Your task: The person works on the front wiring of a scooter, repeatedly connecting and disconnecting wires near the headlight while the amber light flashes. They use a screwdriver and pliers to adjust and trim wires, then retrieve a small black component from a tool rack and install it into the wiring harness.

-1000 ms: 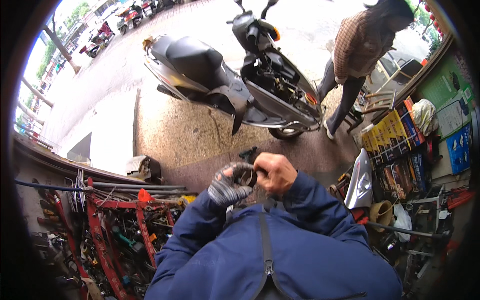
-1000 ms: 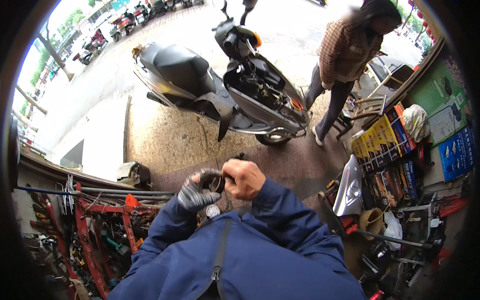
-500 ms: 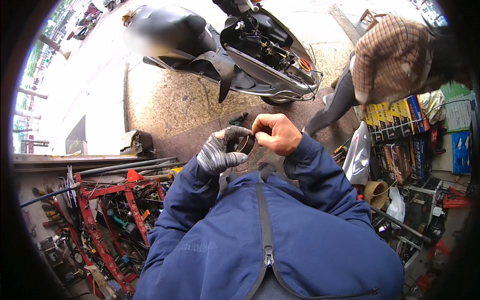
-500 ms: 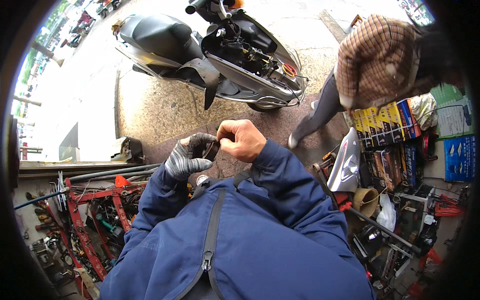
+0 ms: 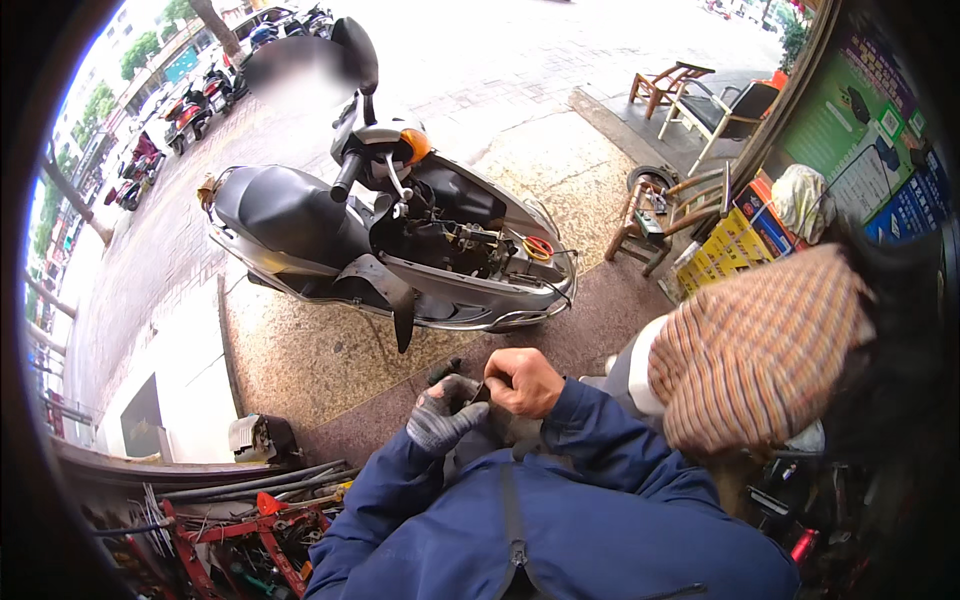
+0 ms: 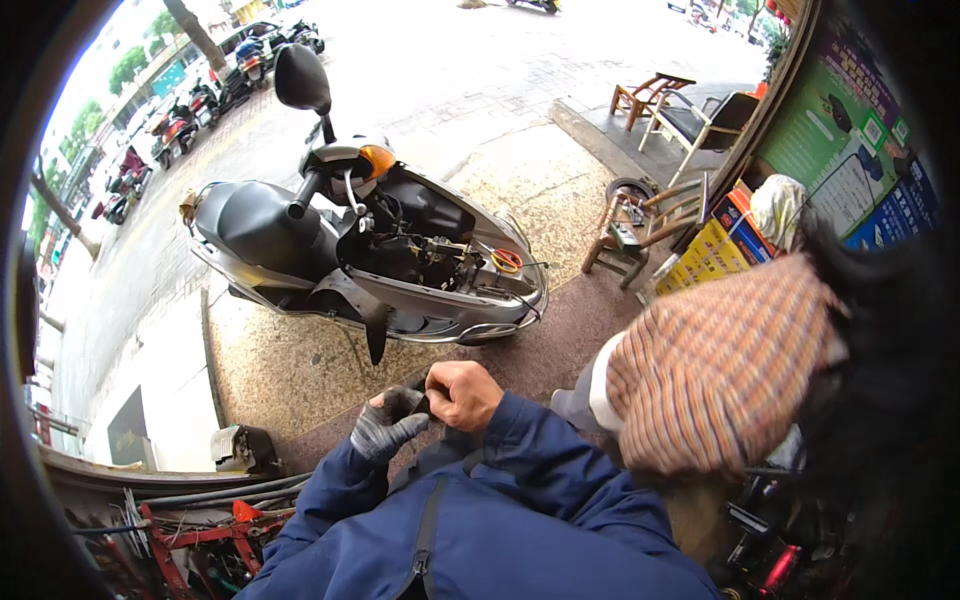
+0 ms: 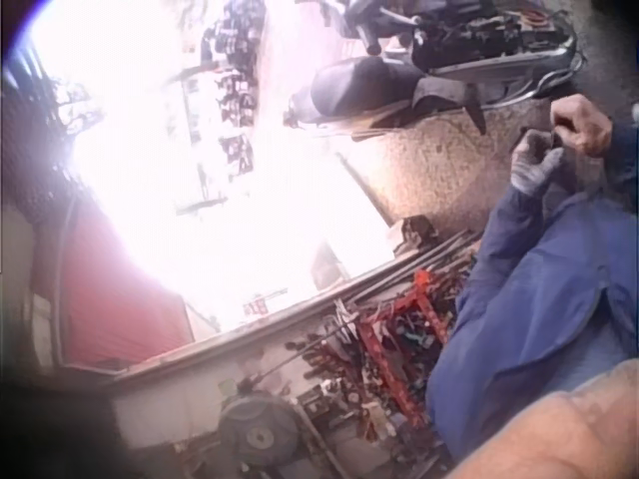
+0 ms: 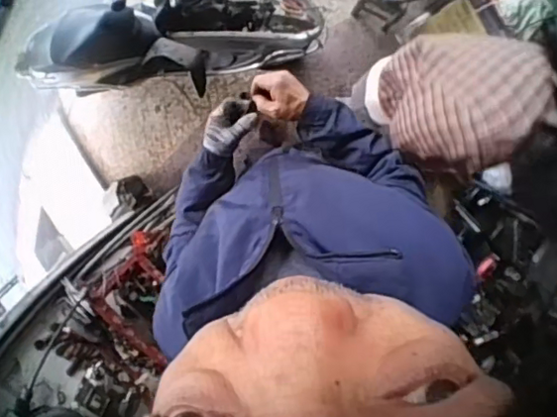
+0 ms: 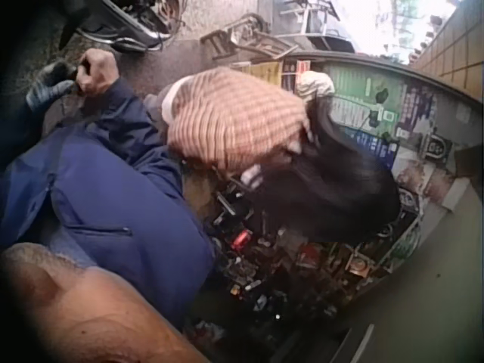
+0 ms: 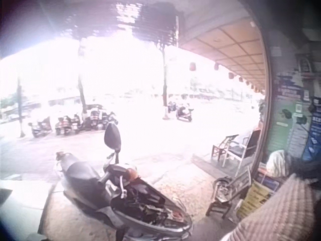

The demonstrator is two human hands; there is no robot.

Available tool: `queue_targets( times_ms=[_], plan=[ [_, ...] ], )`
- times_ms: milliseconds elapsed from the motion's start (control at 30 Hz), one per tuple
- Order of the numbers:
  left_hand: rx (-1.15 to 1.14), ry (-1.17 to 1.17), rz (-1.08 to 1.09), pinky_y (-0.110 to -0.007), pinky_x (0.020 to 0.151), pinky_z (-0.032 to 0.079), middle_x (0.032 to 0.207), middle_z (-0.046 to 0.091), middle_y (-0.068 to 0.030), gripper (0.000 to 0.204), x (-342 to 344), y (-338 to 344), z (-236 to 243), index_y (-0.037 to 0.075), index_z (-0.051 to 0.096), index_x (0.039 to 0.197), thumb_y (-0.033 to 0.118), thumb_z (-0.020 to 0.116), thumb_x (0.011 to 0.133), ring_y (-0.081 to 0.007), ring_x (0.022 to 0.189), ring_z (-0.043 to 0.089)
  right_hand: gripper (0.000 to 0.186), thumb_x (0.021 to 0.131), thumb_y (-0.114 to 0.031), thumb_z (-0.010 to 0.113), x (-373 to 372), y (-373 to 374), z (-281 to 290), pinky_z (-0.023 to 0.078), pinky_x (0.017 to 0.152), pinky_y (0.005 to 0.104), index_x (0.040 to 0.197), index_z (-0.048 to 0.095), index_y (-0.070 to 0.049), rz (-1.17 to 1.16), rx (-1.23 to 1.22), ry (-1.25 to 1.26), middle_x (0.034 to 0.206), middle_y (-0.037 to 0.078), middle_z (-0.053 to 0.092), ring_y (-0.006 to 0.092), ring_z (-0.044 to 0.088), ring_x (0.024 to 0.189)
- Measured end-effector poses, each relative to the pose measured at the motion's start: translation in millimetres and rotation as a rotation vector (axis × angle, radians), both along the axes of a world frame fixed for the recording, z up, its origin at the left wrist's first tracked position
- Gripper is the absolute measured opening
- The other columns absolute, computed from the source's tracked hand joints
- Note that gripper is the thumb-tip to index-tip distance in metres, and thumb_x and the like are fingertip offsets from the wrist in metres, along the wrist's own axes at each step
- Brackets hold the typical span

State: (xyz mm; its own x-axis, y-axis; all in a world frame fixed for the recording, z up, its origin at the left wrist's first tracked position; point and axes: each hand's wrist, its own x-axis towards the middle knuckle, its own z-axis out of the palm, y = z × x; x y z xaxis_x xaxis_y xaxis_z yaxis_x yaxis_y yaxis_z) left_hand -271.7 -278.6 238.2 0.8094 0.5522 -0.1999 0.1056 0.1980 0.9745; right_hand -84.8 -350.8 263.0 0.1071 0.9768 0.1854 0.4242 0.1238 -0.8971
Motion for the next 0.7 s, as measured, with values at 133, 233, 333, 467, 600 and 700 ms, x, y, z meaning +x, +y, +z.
queue_targets(
  times_ms=[133, 233, 333, 467, 600, 700],
  plan=[
    [0.149, -0.192, -0.073, -0.027, 0.077, 0.046, 0.096, 0.058, -0.0029, 0.017, 32.0, 25.1, -7.2, 0.003, 0.060, 0.092, 0.003, 0.071, 0.079, -0.0104, 0.087, 0.054, 0.005, 0.075, -0.004, 0.059, 18.4, 9.7, -2.5, 0.046, 0.056, 0.0343, 0.075, 0.059, 0.001, -0.168, 0.095, 0.003, 0.066, 0.017, 0.058, 0.0259, 0.058, 0.060],
    [0.188, -0.215, -0.143, -0.027, 0.078, 0.046, 0.098, 0.058, -0.0039, 0.015, 50.9, 49.1, -4.7, 0.003, 0.060, 0.087, 0.000, 0.071, 0.077, -0.0125, 0.090, 0.054, 0.006, 0.077, -0.004, 0.058, 34.4, 22.2, -4.0, 0.045, 0.055, 0.0309, 0.075, 0.058, 0.001, -0.290, 0.069, 0.041, 0.062, 0.011, 0.057, 0.0155, 0.054, 0.058],
    [-0.052, -0.152, -0.217, -0.026, 0.082, 0.045, 0.102, 0.057, -0.0019, 0.024, 65.7, 71.0, -2.0, 0.003, 0.059, 0.096, -0.001, 0.072, 0.076, -0.0104, 0.091, 0.053, 0.009, 0.080, -0.006, 0.058, 51.0, 36.9, -7.4, 0.042, 0.054, 0.0281, 0.077, 0.058, 0.002, -0.356, -0.072, 0.138, 0.062, 0.005, 0.056, 0.0104, 0.050, 0.059],
    [-0.108, -0.167, -0.267, -0.025, 0.081, 0.045, 0.100, 0.058, 0.0007, 0.037, 86.9, 100.3, -6.9, 0.003, 0.057, 0.112, 0.003, 0.073, 0.077, -0.0081, 0.090, 0.052, 0.011, 0.081, -0.008, 0.059, 72.5, 62.8, -18.1, 0.045, 0.052, 0.0278, 0.077, 0.060, 0.001, -0.416, -0.254, 0.253, 0.061, 0.007, 0.059, 0.0107, 0.054, 0.056],
    [-0.114, -0.132, -0.272, -0.030, 0.073, 0.050, 0.096, 0.062, -0.0032, 0.016, 109.8, 124.1, -14.8, -0.001, 0.060, 0.096, 0.005, 0.067, 0.082, -0.0139, 0.086, 0.059, 0.012, 0.088, -0.012, 0.056, 103.5, 80.8, -28.5, 0.044, 0.047, 0.0239, 0.086, 0.060, -0.001, -0.345, -0.382, 0.718, 0.064, 0.002, 0.056, 0.0084, 0.054, 0.055],
    [-0.308, -0.052, -0.231, -0.031, 0.071, 0.051, 0.090, 0.063, -0.0036, 0.017, 128.9, 135.4, -22.9, 0.000, 0.060, 0.097, 0.007, 0.067, 0.083, -0.0140, 0.081, 0.060, 0.015, 0.089, -0.014, 0.056, 126.2, 85.6, -35.2, 0.044, 0.046, 0.0238, 0.091, 0.058, 0.001, -0.379, -0.284, 1.087, 0.067, 0.003, 0.057, 0.0094, 0.054, 0.054]
  ],
)
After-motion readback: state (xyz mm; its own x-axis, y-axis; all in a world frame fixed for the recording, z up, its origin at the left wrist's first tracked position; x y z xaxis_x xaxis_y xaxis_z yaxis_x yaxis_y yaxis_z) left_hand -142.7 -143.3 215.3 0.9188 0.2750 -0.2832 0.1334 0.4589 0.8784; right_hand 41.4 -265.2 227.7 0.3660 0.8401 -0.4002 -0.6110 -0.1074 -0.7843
